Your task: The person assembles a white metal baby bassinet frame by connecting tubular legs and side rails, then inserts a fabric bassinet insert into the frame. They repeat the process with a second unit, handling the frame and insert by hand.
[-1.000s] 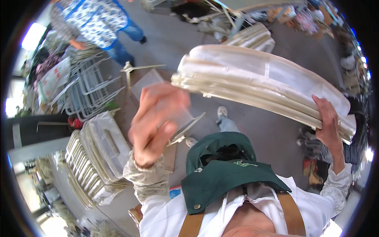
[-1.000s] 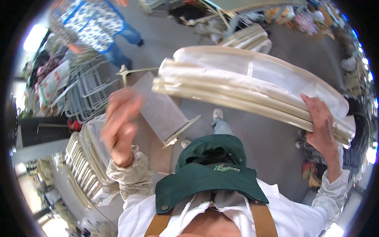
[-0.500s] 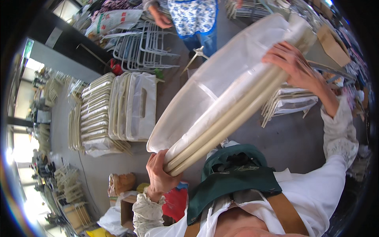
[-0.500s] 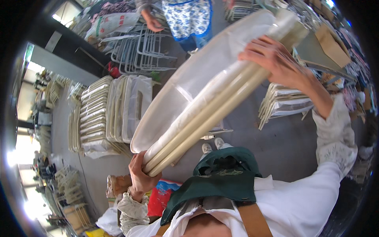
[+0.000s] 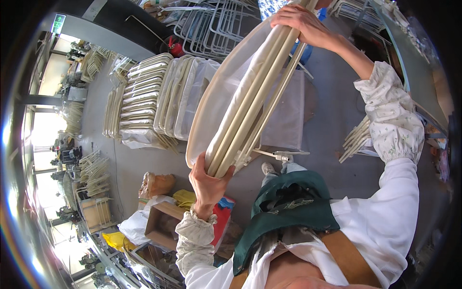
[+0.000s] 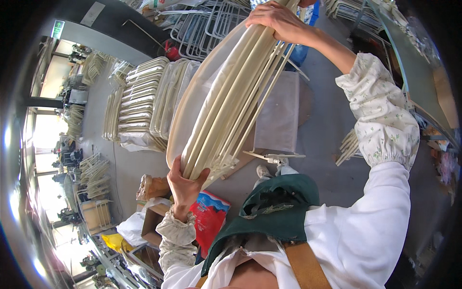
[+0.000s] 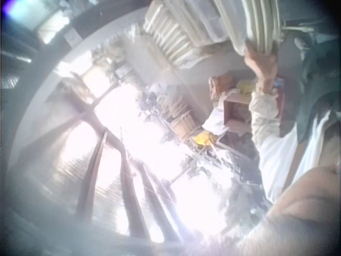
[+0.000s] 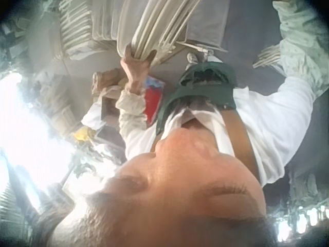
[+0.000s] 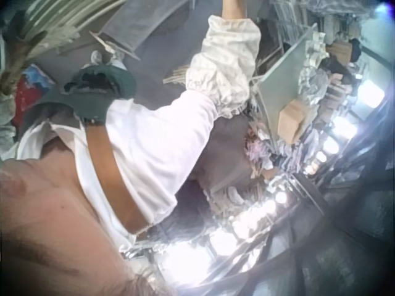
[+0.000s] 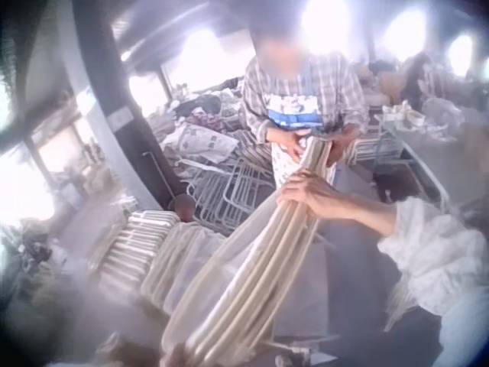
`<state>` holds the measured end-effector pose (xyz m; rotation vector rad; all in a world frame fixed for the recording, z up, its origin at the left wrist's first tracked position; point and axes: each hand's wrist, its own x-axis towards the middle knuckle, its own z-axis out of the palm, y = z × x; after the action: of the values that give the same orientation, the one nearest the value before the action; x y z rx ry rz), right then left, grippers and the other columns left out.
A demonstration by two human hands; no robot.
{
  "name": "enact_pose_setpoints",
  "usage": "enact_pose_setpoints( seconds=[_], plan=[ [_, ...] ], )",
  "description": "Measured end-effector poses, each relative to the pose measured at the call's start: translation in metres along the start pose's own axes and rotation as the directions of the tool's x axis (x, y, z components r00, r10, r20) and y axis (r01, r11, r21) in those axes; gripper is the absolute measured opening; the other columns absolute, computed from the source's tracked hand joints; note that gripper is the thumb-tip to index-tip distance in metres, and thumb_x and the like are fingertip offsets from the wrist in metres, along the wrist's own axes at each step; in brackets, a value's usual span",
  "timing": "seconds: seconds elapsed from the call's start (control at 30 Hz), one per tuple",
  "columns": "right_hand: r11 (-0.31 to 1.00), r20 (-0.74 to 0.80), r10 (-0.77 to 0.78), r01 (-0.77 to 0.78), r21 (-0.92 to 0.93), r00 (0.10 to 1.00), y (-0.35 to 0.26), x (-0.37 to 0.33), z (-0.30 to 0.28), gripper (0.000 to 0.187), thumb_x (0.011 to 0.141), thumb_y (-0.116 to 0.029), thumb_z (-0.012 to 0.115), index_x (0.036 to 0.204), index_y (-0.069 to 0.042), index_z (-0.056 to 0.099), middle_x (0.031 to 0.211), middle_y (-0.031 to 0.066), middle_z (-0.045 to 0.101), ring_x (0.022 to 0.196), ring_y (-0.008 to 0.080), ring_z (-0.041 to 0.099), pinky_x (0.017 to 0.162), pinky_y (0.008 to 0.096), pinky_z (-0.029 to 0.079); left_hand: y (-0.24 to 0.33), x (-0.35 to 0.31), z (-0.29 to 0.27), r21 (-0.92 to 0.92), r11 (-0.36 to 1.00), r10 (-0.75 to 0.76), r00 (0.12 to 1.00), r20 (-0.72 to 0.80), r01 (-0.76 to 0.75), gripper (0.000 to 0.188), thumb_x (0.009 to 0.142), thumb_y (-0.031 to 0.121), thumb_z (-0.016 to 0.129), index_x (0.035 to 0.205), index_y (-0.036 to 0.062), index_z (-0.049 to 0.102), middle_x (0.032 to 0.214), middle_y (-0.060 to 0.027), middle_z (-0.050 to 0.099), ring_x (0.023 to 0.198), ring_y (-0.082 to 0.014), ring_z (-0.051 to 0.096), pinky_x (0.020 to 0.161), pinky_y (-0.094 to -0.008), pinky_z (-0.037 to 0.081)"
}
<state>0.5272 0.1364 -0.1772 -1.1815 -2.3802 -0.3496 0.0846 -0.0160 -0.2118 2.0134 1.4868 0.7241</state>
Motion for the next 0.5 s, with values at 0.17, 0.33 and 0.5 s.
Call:
enact_pose_setpoints(
  seconds=[0.17,0.33,0.5],
  plan=[
    [0.970,-0.416,0.216,-0.244,-0.016,0.883,0.007,0.004,0.049,0.057,0.062,0.000,0.072,0.117,-0.007,0.059,0.118,0.0095,0.062,0.115,0.0306,0.055,0.099,0.0437,0.044,-0.007,0.021,0.011,0.013,0.989,-0.149,0.989,0.004,0.149,0.058,0.063,0.024,0.089,0.106,0.0002,0.059,0.085,-0.0196,0.068,0.079,-0.0361,0.069,0.072,-0.0411,0.054],
    [0.656,-0.230,0.667,-0.411,0.633,0.709,-0.212,-0.095,0.100,0.067,0.077,-0.015,0.080,0.133,-0.002,0.047,0.122,0.0165,0.056,0.114,0.0289,0.052,0.094,0.0397,0.045,-0.012,0.050,-0.006,-0.330,0.917,-0.147,0.959,0.241,0.223,0.055,0.071,0.022,0.086,0.109,-0.0054,0.058,0.094,-0.0111,0.068,0.085,-0.0160,0.066,0.074,-0.0307,0.052],
    [0.345,0.037,0.772,-0.468,0.814,0.635,-0.399,-0.099,0.135,0.095,0.071,-0.027,0.089,0.145,-0.002,0.035,0.139,0.0163,0.047,0.130,0.0297,0.046,0.107,0.0415,0.037,0.021,0.067,-0.012,-0.625,0.502,-0.082,0.753,0.653,0.597,0.058,0.085,0.021,0.070,0.128,-0.0087,0.047,0.112,-0.0142,0.064,0.103,-0.0179,0.062,0.092,-0.0285,0.046]
  ],
)
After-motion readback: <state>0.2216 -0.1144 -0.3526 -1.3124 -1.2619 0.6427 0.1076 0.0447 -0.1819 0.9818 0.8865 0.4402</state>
